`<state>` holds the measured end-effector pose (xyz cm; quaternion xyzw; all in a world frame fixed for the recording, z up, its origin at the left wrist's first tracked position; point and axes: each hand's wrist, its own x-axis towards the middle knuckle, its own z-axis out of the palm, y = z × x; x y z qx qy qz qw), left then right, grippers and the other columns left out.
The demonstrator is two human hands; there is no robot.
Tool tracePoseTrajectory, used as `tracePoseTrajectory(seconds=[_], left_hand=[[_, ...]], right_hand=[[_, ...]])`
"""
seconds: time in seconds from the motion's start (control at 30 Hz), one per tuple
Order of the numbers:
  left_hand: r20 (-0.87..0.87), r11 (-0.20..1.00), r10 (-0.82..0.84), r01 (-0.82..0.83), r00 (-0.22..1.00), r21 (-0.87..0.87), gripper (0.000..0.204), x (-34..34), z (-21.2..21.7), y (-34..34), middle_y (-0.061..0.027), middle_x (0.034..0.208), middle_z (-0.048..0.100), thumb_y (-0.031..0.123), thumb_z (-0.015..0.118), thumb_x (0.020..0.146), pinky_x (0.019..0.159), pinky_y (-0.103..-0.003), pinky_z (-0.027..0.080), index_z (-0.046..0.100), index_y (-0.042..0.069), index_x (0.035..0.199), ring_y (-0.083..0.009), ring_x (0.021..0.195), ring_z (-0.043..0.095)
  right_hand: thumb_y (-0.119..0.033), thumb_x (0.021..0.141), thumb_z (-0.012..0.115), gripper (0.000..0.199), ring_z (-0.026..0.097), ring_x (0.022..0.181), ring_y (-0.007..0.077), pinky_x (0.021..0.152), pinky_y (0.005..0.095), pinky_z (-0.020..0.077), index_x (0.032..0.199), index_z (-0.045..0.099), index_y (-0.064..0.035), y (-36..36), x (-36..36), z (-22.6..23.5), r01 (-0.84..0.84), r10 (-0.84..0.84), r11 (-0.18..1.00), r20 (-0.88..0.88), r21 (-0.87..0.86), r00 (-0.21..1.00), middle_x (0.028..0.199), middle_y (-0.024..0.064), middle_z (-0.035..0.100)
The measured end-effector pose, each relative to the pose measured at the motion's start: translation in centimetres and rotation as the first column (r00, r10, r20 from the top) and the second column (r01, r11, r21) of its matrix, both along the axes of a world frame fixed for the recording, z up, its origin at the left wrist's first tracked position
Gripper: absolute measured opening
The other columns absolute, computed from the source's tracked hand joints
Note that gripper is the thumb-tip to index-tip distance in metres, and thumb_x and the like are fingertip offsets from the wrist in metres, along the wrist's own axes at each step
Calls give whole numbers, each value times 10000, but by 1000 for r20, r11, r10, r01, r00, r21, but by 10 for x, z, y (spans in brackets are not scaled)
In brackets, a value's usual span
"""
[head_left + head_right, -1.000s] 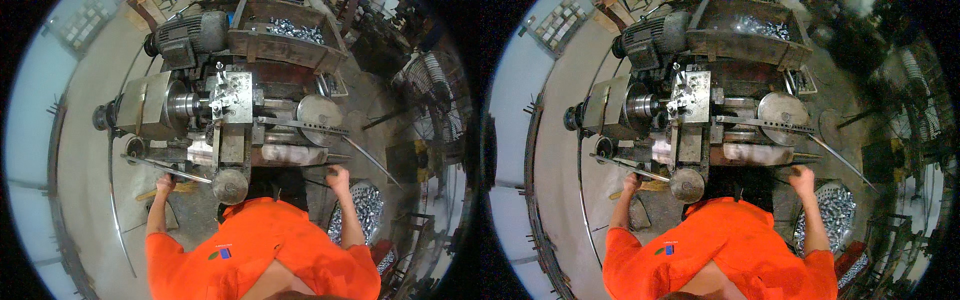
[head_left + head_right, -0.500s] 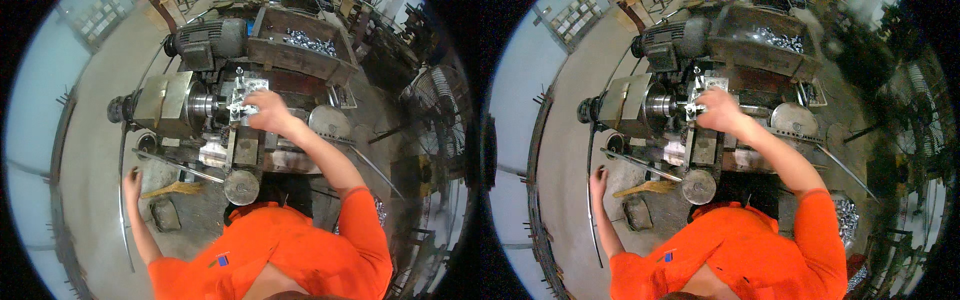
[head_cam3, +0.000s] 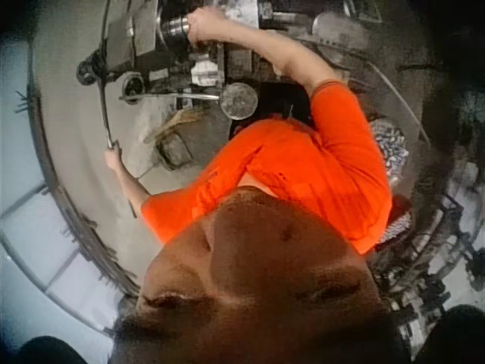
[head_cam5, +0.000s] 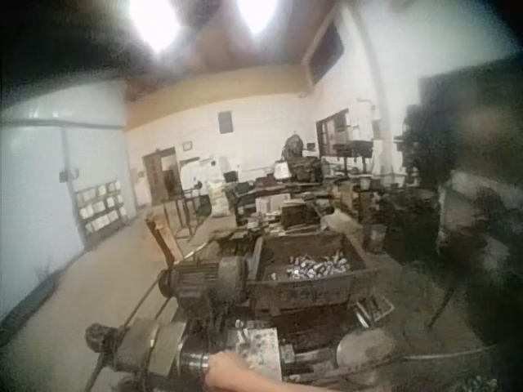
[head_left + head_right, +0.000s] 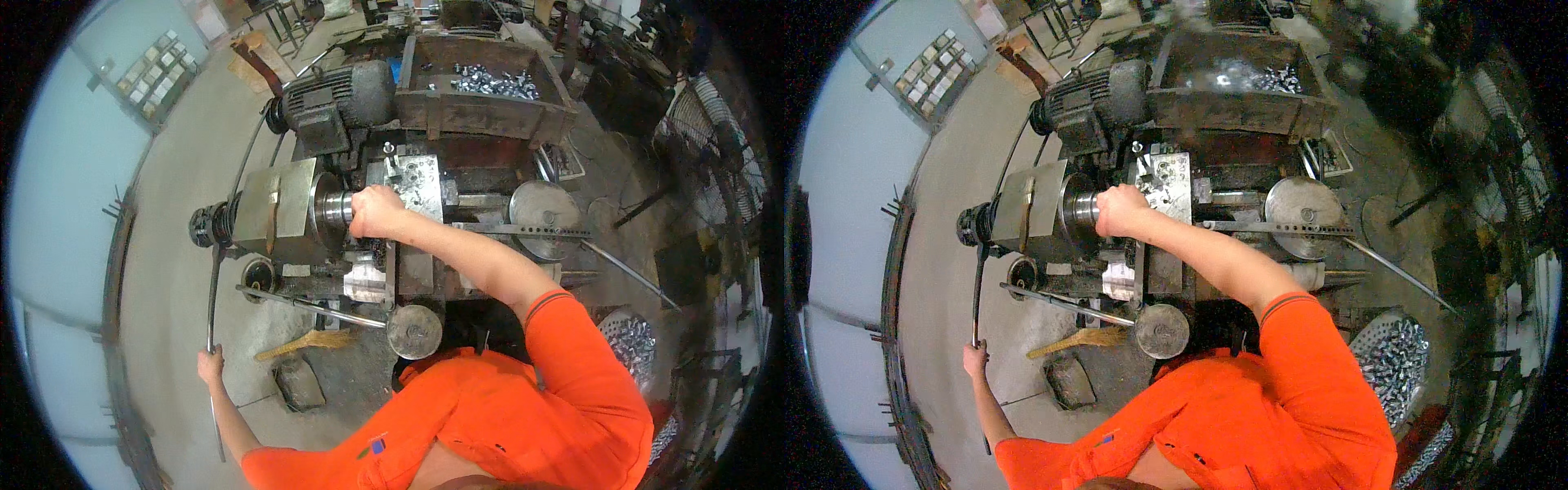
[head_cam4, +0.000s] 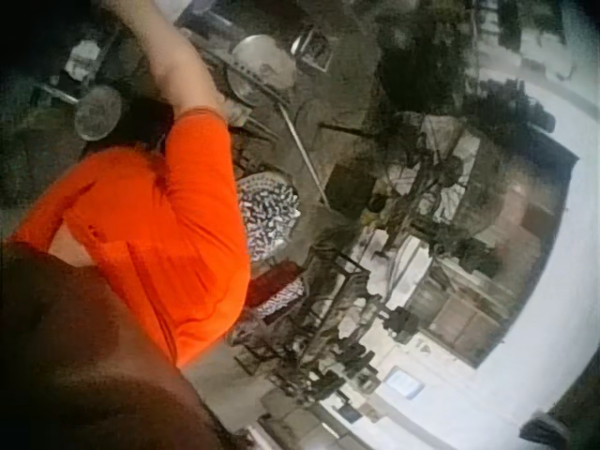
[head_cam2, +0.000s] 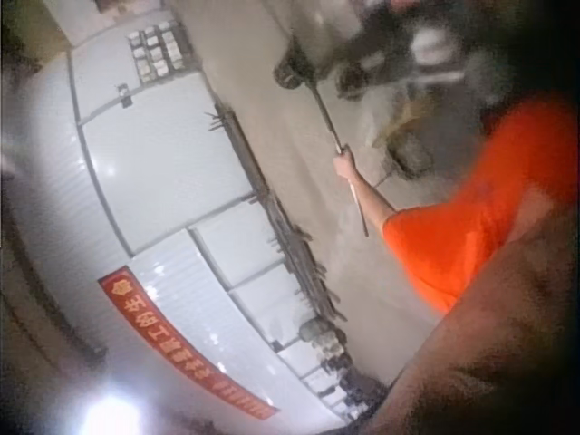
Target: The person operates a metal turning machine, repeatedly inserting small metal parts into the chuck, engaging the machine, and removing the finished parts. The person places the finished parts into a nearby container.
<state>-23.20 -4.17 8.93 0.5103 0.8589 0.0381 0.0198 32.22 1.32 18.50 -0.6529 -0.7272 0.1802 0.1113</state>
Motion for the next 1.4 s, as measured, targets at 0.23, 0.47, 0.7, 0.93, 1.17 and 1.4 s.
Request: tracePoseTrajectory(seconds=[0.23,0.47,0.7,0.93,1.17,1.4], left_hand=[[197,990,83,-103,977,92,444,19,-25,-19,-178,819,642,445,645,685,699,-430,469,641,41,870,-348,812,625],[144,989,24,-44,989,142,334,138,4,-81,-166,838,635,339,653,677,714,-444,461,615,70,871,-371,828,602],[-8,978,5,-4,1000,210,381,154,7,-82,-182,842,632,341,646,706,700,-461,464,579,39,927,-382,795,602],[27,960,-34,25,999,280,331,154,12,-54,-179,842,640,289,617,717,717,-452,469,590,37,930,-381,809,603],[66,972,-99,82,993,222,416,169,35,-37,-222,958,611,297,634,734,762,-445,462,575,18,1037,-381,896,583],[-45,823,-537,534,843,194,409,225,56,-46,-217,981,621,202,610,820,791,-386,466,539,-42,1141,-328,893,603]], right_hand=[[-212,591,599,269,646,816,288,737,361,511,785,679,-45,3,0,-9,-76,63,987,95,144,993,834,154,663],[-202,570,604,238,634,833,300,770,367,491,756,682,-76,-4,-7,-9,-139,122,986,169,93,978,839,140,665],[-240,568,622,257,636,813,305,721,372,510,720,674,-40,-9,36,22,-52,18,988,223,146,975,805,162,658],[-227,582,606,357,559,999,354,870,404,450,888,692,-66,10,187,74,183,-262,904,163,386,951,1007,242,601],[-196,546,601,457,516,1073,337,918,380,416,975,658,-48,-56,193,53,190,-118,864,-179,466,977,1181,187,527],[-179,579,589,371,626,791,308,735,352,501,917,674,-51,-205,257,-22,482,-431,860,-265,167,862,842,174,650]])
